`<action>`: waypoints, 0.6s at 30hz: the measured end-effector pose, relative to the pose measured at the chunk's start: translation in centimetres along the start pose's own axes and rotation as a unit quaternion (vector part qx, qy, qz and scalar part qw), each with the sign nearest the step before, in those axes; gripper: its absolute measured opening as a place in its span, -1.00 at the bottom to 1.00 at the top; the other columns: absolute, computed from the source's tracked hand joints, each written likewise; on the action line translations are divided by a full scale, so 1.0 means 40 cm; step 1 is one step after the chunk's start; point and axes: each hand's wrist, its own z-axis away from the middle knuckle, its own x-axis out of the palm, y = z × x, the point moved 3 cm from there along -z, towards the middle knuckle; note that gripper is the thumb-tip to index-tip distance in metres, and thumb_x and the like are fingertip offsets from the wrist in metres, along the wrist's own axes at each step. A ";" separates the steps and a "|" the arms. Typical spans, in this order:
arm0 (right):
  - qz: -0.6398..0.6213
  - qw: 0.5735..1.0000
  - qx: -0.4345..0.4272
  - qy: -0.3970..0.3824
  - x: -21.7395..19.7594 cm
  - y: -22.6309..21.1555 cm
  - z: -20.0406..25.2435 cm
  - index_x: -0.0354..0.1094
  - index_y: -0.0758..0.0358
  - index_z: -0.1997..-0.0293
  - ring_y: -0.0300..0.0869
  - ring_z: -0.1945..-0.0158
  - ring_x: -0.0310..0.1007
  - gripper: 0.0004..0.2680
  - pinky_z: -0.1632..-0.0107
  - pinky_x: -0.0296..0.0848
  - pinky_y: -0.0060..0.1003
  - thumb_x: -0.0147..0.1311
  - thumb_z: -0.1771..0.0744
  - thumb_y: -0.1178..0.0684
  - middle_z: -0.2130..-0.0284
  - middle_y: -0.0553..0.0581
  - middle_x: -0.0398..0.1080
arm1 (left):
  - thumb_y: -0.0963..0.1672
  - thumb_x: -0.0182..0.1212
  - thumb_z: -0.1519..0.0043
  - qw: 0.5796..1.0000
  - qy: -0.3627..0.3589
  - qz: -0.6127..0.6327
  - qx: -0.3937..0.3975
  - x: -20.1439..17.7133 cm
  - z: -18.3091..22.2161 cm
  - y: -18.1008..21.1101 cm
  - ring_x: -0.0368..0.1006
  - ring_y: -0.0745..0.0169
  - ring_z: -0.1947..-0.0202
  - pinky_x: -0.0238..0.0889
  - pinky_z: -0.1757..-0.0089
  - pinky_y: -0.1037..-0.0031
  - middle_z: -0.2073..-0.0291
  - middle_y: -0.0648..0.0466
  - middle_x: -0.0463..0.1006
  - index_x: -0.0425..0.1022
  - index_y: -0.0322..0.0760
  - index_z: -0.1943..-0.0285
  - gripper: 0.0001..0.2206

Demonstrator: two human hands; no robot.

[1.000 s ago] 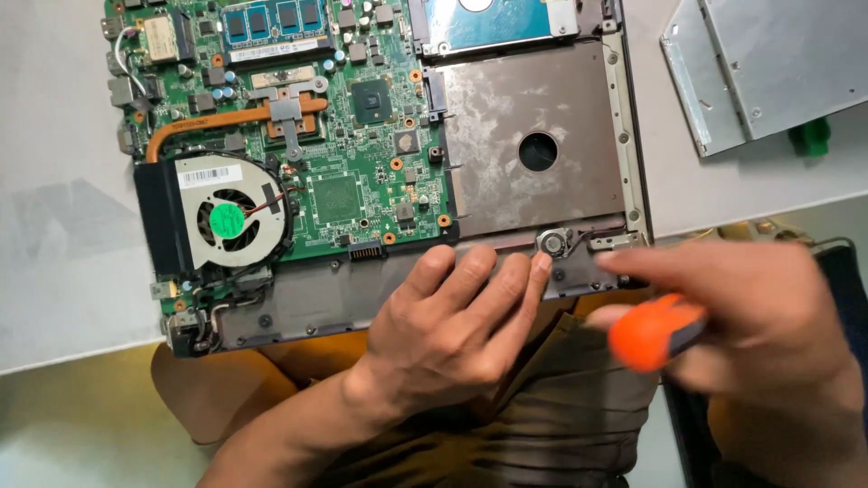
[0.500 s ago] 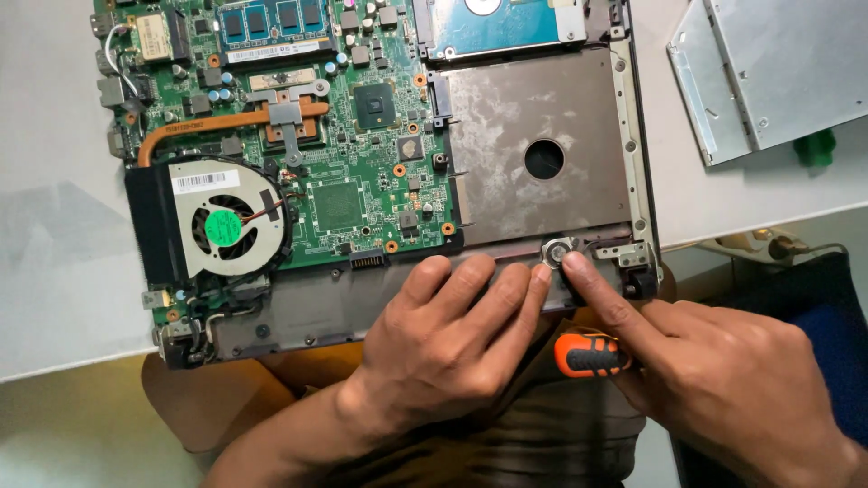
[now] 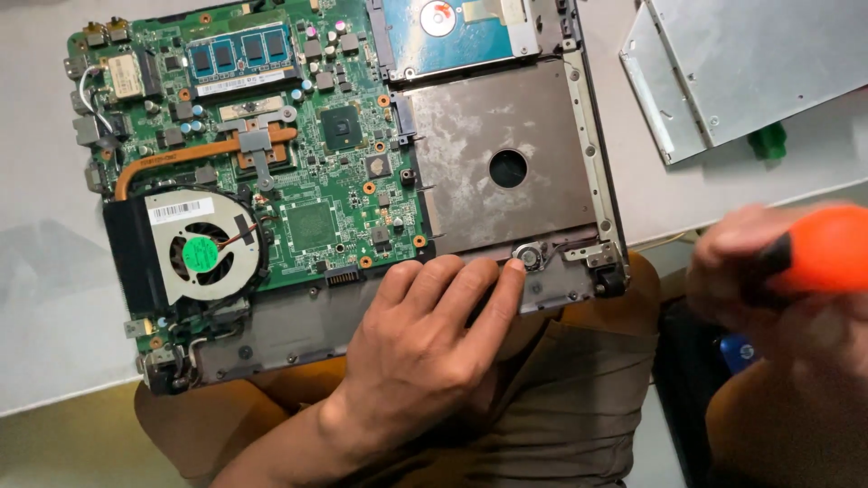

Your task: The person brushes the internal components of a laptop, removes the RAM and hard drive by hand, and then uses a screwdriver to detach the cooling fan and various screws from the motherboard.

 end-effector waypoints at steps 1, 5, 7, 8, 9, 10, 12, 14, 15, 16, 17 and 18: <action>-0.204 0.979 -0.023 0.005 -0.035 0.063 -0.007 0.35 0.32 -0.22 -0.08 0.22 0.45 -0.76 0.26 0.53 -0.22 0.07 -0.42 0.08 0.21 0.22 0.40 | -0.15 0.15 -0.29 1.000 -0.013 0.006 -0.005 0.002 -0.003 0.000 0.43 0.15 -0.01 0.23 0.03 0.35 0.00 0.04 0.54 0.55 -0.37 -0.18 -0.69; -0.240 0.966 -0.061 0.073 -0.001 0.005 -0.130 0.27 0.34 -0.26 -0.09 0.12 0.51 -0.65 0.07 0.43 -0.22 0.21 -0.38 0.01 0.16 0.17 0.46 | -0.16 0.13 -0.27 0.999 -0.041 0.019 -0.014 0.013 -0.014 0.003 0.42 0.15 0.03 0.24 0.04 0.35 0.01 0.03 0.51 0.53 -0.31 -0.25 -0.65; -0.199 0.970 -0.114 0.076 0.036 0.021 -0.174 0.30 0.32 -0.26 -0.11 0.04 0.52 -0.69 -0.03 0.44 -0.23 0.20 -0.44 -0.01 0.09 0.16 0.48 | -0.16 0.13 -0.27 0.999 -0.041 0.017 -0.009 0.015 -0.017 0.006 0.42 0.14 0.03 0.24 0.04 0.35 0.00 0.02 0.51 0.52 -0.30 -0.25 -0.64; -0.158 0.971 -0.164 0.079 0.055 0.025 -0.195 0.32 0.30 -0.27 -0.13 -0.03 0.53 -0.73 -0.12 0.44 -0.23 0.20 -0.49 -0.03 0.03 0.16 0.49 | -0.15 0.12 -0.26 0.999 -0.043 0.018 -0.004 0.017 -0.018 0.007 0.41 0.12 0.03 0.24 0.04 0.34 -0.01 0.00 0.50 0.51 -0.28 -0.25 -0.64; -0.158 0.970 -0.165 0.078 0.066 0.018 -0.204 0.32 0.30 -0.27 -0.13 -0.03 0.53 -0.73 -0.12 0.44 -0.23 0.20 -0.49 -0.03 0.03 0.16 0.49 | -0.15 0.12 -0.26 0.999 -0.043 0.017 -0.004 0.015 -0.019 0.010 0.41 0.12 0.03 0.24 0.04 0.34 -0.01 0.00 0.50 0.51 -0.28 -0.25 -0.64; -0.174 0.970 -0.145 0.091 0.075 0.015 -0.215 0.28 0.35 -0.30 -0.14 0.02 0.49 -0.69 -0.09 0.45 -0.21 0.18 -0.49 -0.04 0.07 0.16 0.48 | -0.15 0.12 -0.25 0.999 -0.047 0.015 -0.007 0.015 -0.021 0.012 0.40 0.13 0.06 0.24 0.05 0.34 0.00 0.00 0.49 0.51 -0.25 -0.28 -0.62; -0.191 0.968 -0.125 0.104 0.080 0.013 -0.228 0.25 0.39 -0.34 -0.16 0.07 0.44 -0.65 -0.05 0.46 -0.19 0.17 -0.48 -0.04 0.11 0.16 0.47 | -0.16 0.11 -0.25 0.999 -0.050 0.012 -0.009 0.014 -0.026 0.014 0.39 0.13 0.08 0.23 0.07 0.34 0.02 0.01 0.48 0.51 -0.22 -0.30 -0.60; -0.233 0.955 -0.110 0.147 0.069 0.025 -0.231 0.26 0.41 -0.33 -0.14 0.13 0.46 -0.65 0.06 0.40 -0.29 0.15 -0.49 -0.06 0.16 0.19 0.48 | -0.15 0.10 -0.25 0.998 -0.059 0.014 -0.013 0.016 -0.028 0.014 0.38 0.13 0.08 0.23 0.07 0.34 0.02 0.00 0.47 0.50 -0.23 -0.30 -0.61; -0.234 0.955 -0.109 0.147 0.071 0.027 -0.238 0.26 0.41 -0.33 -0.14 0.13 0.46 -0.65 0.06 0.40 -0.29 0.15 -0.49 -0.06 0.16 0.19 0.48 | -0.15 0.10 -0.25 0.998 -0.061 0.013 -0.014 0.015 -0.029 0.013 0.38 0.13 0.08 0.23 0.07 0.34 0.02 0.00 0.47 0.50 -0.23 -0.30 -0.61; -0.248 0.949 -0.106 0.163 0.071 0.029 -0.244 0.24 0.41 -0.32 -0.14 0.12 0.47 -0.65 0.05 0.44 -0.27 0.15 -0.48 -0.05 0.16 0.18 0.47 | -0.16 0.10 -0.26 0.998 -0.065 0.014 -0.007 0.015 -0.032 0.011 0.38 0.13 0.10 0.22 0.09 0.35 0.03 -0.01 0.47 0.49 -0.24 -0.30 -0.61; -0.263 0.942 -0.103 0.179 0.069 0.032 -0.250 0.23 0.40 -0.31 -0.14 0.11 0.49 -0.65 0.03 0.48 -0.25 0.16 -0.47 -0.05 0.16 0.16 0.46 | -0.16 0.09 -0.27 0.997 -0.070 0.015 -0.001 0.015 -0.035 0.010 0.38 0.13 0.11 0.21 0.11 0.36 0.03 -0.01 0.48 0.49 -0.25 -0.30 -0.62; -0.264 0.942 -0.102 0.181 0.065 0.040 -0.243 0.23 0.40 -0.31 -0.14 0.11 0.49 -0.65 0.03 0.48 -0.25 0.16 -0.47 -0.05 0.16 0.16 0.46 | -0.16 0.09 -0.27 0.997 -0.072 0.016 -0.001 0.014 -0.038 0.010 0.38 0.13 0.11 0.21 0.11 0.36 0.03 -0.01 0.48 0.49 -0.25 -0.30 -0.62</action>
